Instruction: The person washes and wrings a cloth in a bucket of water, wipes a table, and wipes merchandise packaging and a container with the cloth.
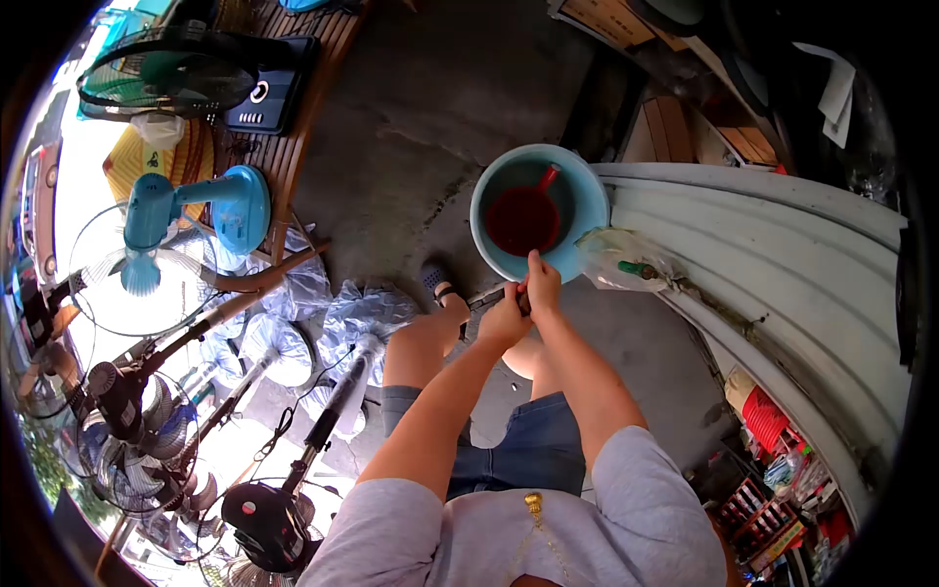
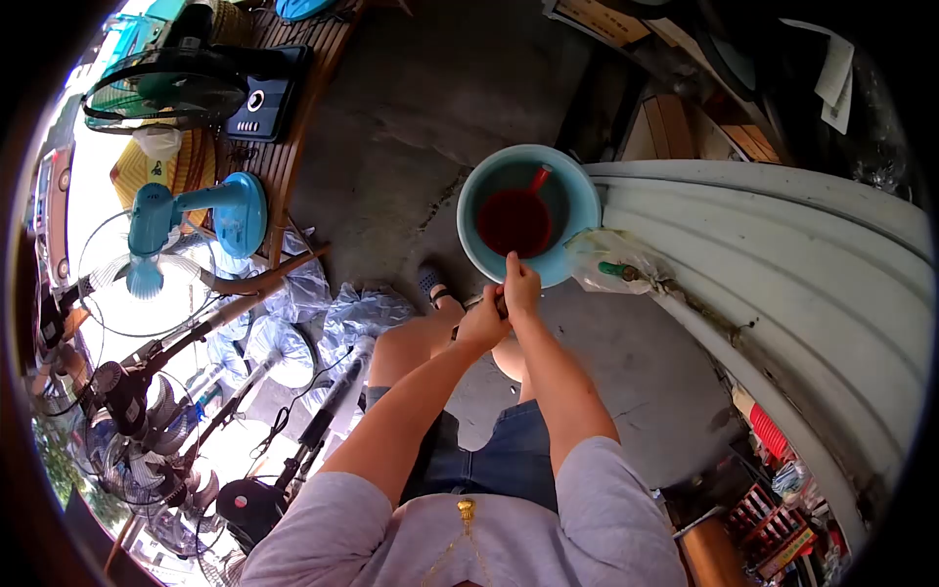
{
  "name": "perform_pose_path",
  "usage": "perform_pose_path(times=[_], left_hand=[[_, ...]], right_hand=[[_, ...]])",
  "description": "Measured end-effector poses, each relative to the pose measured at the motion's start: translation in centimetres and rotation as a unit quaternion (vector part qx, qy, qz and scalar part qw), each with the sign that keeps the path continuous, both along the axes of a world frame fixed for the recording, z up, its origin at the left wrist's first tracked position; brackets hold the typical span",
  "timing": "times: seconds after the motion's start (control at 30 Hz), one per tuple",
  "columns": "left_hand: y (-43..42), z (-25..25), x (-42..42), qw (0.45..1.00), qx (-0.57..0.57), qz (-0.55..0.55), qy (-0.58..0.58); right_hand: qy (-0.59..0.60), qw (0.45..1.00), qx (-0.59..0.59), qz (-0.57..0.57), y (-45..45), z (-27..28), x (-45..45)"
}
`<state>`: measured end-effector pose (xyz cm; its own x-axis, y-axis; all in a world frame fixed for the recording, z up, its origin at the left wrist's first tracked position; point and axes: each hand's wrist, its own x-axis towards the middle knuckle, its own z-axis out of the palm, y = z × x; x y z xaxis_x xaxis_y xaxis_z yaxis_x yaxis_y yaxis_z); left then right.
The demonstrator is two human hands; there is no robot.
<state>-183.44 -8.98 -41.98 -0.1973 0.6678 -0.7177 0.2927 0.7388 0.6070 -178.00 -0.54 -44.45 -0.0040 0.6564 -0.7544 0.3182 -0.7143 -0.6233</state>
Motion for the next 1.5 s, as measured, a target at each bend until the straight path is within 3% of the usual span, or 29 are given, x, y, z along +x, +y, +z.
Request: perform_pose_path(times=[0.17, 0.3, 0.37, 0.4, 0.43, 0.47, 0.53, 0.57, 0.6, 0.63, 0.67, 0.7, 0.73, 0.8, 0.83, 0.87, 0.9, 0.93, 1.0, 1.03, 1.1, 1.13, 1.17, 1.2, 1.23, 1.27, 1.3, 1.43, 1.5], left_hand=[[-1.1, 9.9, 0.3, 0.997, 0.039, 0.057, 0.031], [-2.4, 15.4, 1.1, 0.988, 0.115, 0.106, -0.004], [-3.0, 19.4, 1.1, 0.984, 0.144, 0.096, -0.034], [-3.8, 18.8, 1.7, 0.98, 0.151, 0.107, -0.069], [-3.7, 22.1, 1.7, 0.977, 0.161, 0.105, -0.093], [-4.8, 19.2, 2.6, 0.971, 0.199, 0.108, -0.078], [-4.7, 21.3, 3.3, 0.959, 0.241, 0.111, -0.102], [-5.0, 19.7, 3.6, 0.949, 0.266, 0.099, -0.142], [-4.8, 21.8, 3.7, 0.942, 0.278, 0.064, -0.175], [-4.9, 23.4, 3.7, 0.949, 0.246, 0.016, -0.198], [-5.1, 24.9, 3.9, 0.948, 0.234, -0.026, -0.215], [-5.4, 24.4, 3.7, 0.952, 0.195, -0.043, -0.234], [-5.4, 28.6, 4.4, 0.956, 0.142, -0.072, -0.245], [-5.8, 23.4, 3.7, 0.915, 0.207, -0.149, -0.314], [-5.8, 24.5, 4.9, 0.911, 0.208, -0.167, -0.314], [-6.9, 26.6, 6.8, 0.91, 0.229, -0.171, -0.299], [-7.9, 28.3, 8.8, 0.909, 0.25, -0.174, -0.284], [-9.0, 29.0, 11.2, 0.904, 0.255, -0.19, -0.285], [-11.6, 29.7, 15.0, 0.954, 0.215, -0.087, -0.191], [-12.2, 29.5, 16.7, 0.952, 0.214, -0.106, -0.192], [-12.2, 28.5, 21.4, 0.962, 0.121, -0.061, -0.236], [-12.6, 28.4, 23.9, 0.952, 0.12, -0.078, -0.272], [-12.2, 27.8, 26.3, 0.949, 0.113, -0.119, -0.27], [-11.7, 28.5, 29.1, 0.939, 0.126, -0.169, -0.273], [-11.3, 29.8, 32.2, 0.927, 0.14, -0.217, -0.272], [-11.2, 31.5, 35.1, 0.926, 0.136, -0.224, -0.272], [-11.0, 33.6, 38.1, 0.917, 0.149, -0.243, -0.278], [-8.2, 34.3, 46.4, 0.873, 0.208, -0.335, -0.286], [-7.4, 33.0, 50.8, 0.843, 0.229, -0.375, -0.309]], right_hand=[[0.213, 0.959, -0.132, -0.129, -0.2, 6.9, 2.3], [0.228, 0.956, -0.12, -0.142, -1.2, 14.6, 4.9], [0.239, 0.962, -0.094, -0.094, -2.6, 16.6, 7.1], [0.246, 0.963, -0.084, -0.072, -3.5, 18.4, 7.8], [0.248, 0.962, -0.096, -0.057, -4.3, 20.6, 8.2], [0.225, 0.969, -0.08, -0.058, -5.6, 21.8, 8.8], [0.26, 0.964, 0.033, -0.05, -7.9, 21.4, 9.5], [0.29, 0.951, 0.078, -0.066, -9.1, 21.2, 9.8], [0.211, 0.962, 0.154, -0.079, -10.1, 21.0, 10.0], [0.158, 0.976, 0.133, -0.064, -10.7, 23.7, 11.0], [0.07, 0.964, 0.235, -0.102, -11.6, 24.9, 11.1], [0.05, 0.952, 0.28, -0.111, -12.2, 26.4, 11.7], [0.032, 0.948, 0.304, -0.084, -13.0, 28.1, 12.3], [-0.007, 0.943, 0.331, -0.009, -14.5, 31.3, 17.1], [-0.021, 0.948, 0.313, 0.057, -14.3, 32.7, 19.1], [-0.076, 0.947, 0.292, 0.115, -15.2, 35.5, 21.9], [-0.079, 0.945, 0.302, 0.099, -16.1, 36.2, 24.4], [-0.124, 0.913, 0.365, 0.133, -17.2, 36.9, 27.5], [-0.196, 0.868, 0.429, 0.157, -20.0, 37.6, 33.4], [-0.202, 0.87, 0.429, 0.139, -21.8, 39.3, 36.7], [-0.128, 0.919, 0.357, 0.104, -25.4, 44.2, 44.0], [-0.139, 0.921, 0.353, 0.093, -27.4, 43.8, 47.3], [0.129, 0.932, 0.337, -0.043, -29.1, 42.5, 50.5], [0.386, 0.856, 0.297, -0.174, -30.5, 41.2, 53.5], [0.384, 0.854, 0.299, -0.183, -31.9, 40.1, 56.7], [0.041, 0.957, 0.279, -0.069, -33.1, 39.0, 60.1], [-0.306, 0.926, 0.215, 0.056, -34.0, 38.4, 62.5], [-0.316, 0.915, 0.248, 0.028, -36.6, 43.7, 65.8], [-0.15, 0.943, 0.247, -0.167, -36.1, 45.4, 67.8]])
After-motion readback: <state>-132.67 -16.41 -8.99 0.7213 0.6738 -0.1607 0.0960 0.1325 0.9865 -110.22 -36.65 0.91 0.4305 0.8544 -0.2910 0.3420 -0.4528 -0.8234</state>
